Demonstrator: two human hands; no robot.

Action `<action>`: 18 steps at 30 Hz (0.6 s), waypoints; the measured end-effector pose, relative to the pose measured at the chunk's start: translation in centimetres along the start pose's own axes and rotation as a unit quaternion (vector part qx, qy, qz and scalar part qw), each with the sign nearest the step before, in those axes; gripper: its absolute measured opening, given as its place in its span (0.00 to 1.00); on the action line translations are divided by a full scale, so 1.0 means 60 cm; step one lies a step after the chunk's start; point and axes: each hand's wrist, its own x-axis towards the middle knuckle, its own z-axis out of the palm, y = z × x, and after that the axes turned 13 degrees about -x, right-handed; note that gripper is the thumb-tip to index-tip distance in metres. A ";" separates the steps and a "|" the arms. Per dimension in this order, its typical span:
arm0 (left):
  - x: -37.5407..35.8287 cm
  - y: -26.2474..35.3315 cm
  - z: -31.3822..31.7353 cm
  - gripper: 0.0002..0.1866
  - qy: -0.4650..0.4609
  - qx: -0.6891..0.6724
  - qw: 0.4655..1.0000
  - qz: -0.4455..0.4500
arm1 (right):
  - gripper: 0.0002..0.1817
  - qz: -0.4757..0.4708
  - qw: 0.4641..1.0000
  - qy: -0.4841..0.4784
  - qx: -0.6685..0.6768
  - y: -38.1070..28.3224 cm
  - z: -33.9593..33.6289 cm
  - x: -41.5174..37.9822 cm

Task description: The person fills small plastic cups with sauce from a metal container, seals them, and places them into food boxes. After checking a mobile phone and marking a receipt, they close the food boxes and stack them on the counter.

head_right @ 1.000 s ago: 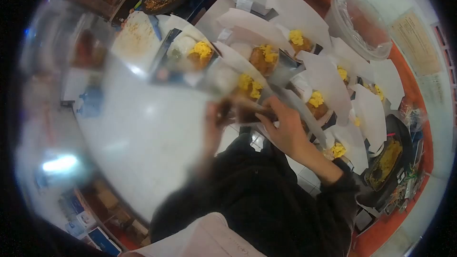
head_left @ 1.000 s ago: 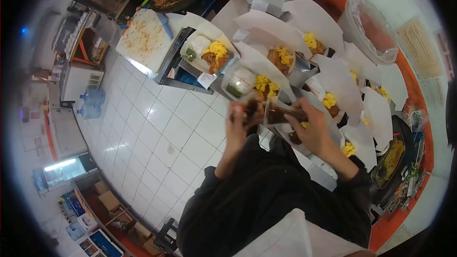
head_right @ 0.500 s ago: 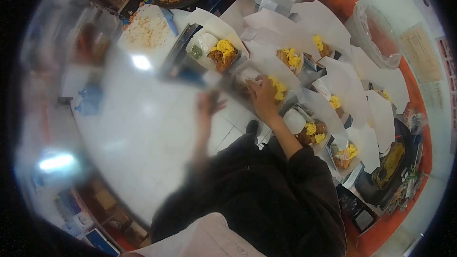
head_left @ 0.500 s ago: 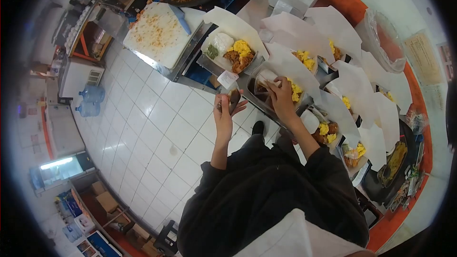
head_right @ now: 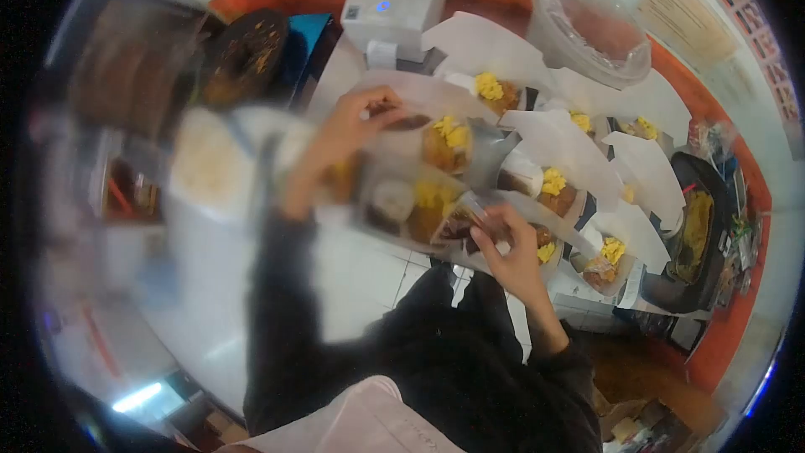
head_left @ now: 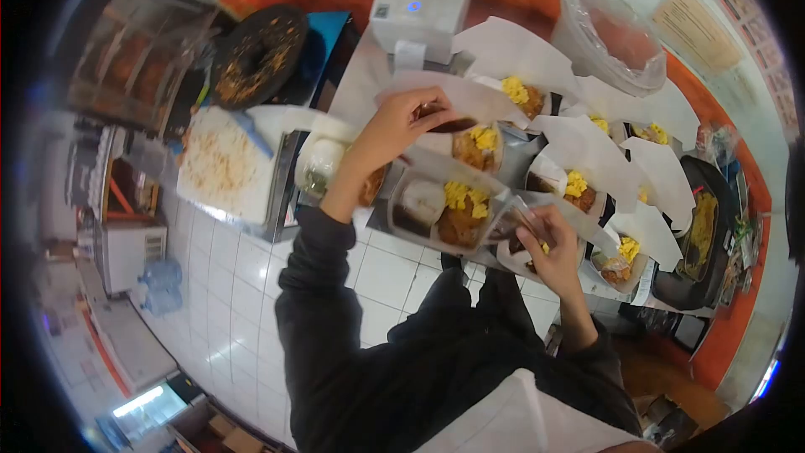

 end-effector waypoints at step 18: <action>0.032 -0.036 0.016 0.12 -0.128 0.225 0.963 -0.079 | 0.14 -0.118 0.974 0.054 -0.184 0.020 -0.065 0.367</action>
